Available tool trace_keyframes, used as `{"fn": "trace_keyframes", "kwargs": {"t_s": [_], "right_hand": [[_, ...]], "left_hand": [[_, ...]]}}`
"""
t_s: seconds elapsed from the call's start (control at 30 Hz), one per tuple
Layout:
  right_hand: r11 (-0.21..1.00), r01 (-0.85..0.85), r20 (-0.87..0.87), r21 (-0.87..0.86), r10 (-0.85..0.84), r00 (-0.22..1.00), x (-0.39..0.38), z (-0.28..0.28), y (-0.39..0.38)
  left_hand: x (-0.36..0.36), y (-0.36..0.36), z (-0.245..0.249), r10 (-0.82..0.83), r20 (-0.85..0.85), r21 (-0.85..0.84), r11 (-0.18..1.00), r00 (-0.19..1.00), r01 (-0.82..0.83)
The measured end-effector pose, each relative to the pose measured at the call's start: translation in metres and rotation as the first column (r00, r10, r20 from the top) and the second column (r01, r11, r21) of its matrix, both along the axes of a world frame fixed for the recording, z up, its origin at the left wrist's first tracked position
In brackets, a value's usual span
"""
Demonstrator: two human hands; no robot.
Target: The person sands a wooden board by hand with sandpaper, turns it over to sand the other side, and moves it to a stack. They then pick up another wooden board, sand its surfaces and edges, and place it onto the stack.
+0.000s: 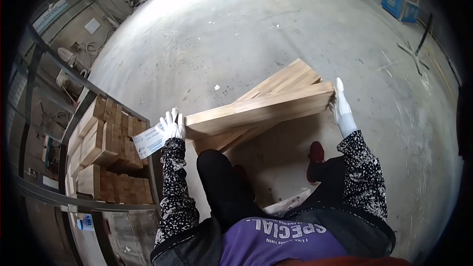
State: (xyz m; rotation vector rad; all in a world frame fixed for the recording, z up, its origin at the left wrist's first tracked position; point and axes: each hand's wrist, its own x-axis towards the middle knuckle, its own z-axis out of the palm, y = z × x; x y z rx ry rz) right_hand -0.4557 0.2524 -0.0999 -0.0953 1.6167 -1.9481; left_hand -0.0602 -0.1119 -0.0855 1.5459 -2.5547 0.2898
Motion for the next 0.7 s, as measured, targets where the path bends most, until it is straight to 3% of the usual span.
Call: {"fn": "trace_keyframes", "kwargs": {"t_s": [0.13,0.2,0.27,0.37,0.43,0.5,0.6,0.7], "right_hand": [[0.998,0.047,-0.005,0.034,-0.047,0.999,0.000,0.003,-0.006],[0.999,0.005,0.027,-0.032,-0.004,1.000,-0.003,0.003,-0.005],[0.998,0.005,0.030,-0.067,-0.003,1.000,0.007,0.015,-0.001],[1.000,0.009,0.041,-0.022,-0.008,0.999,0.003,0.012,0.004],[0.992,-0.022,0.147,-0.120,0.040,0.988,-0.003,0.002,0.006],[0.986,-0.033,0.178,-0.166,0.063,0.982,-0.009,-0.003,0.002],[0.923,0.022,0.148,-0.384,0.038,0.988,-0.010,-0.010,-0.005],[0.954,-0.027,0.171,-0.297,0.081,0.982,-0.013,-0.011,-0.001]], "left_hand": [[-0.036,0.029,-0.001,0.001,0.020,-0.047,0.999,1.000,0.000],[-0.080,0.069,-0.013,-0.251,0.067,-0.287,0.922,0.966,0.259],[-0.137,0.121,-0.005,-0.442,-0.052,-0.277,0.868,0.896,0.412],[-0.219,0.201,0.002,-0.620,-0.059,-0.198,0.775,0.782,0.599],[-0.263,0.242,-0.002,-0.717,-0.117,-0.204,0.695,0.687,0.690],[-0.299,0.272,-0.001,-0.757,-0.174,-0.203,0.653,0.630,0.730],[-0.327,0.288,0.003,-0.802,-0.172,-0.114,0.593,0.572,0.797],[-0.326,0.278,0.001,-0.837,-0.181,-0.104,0.538,0.516,0.836]]}}
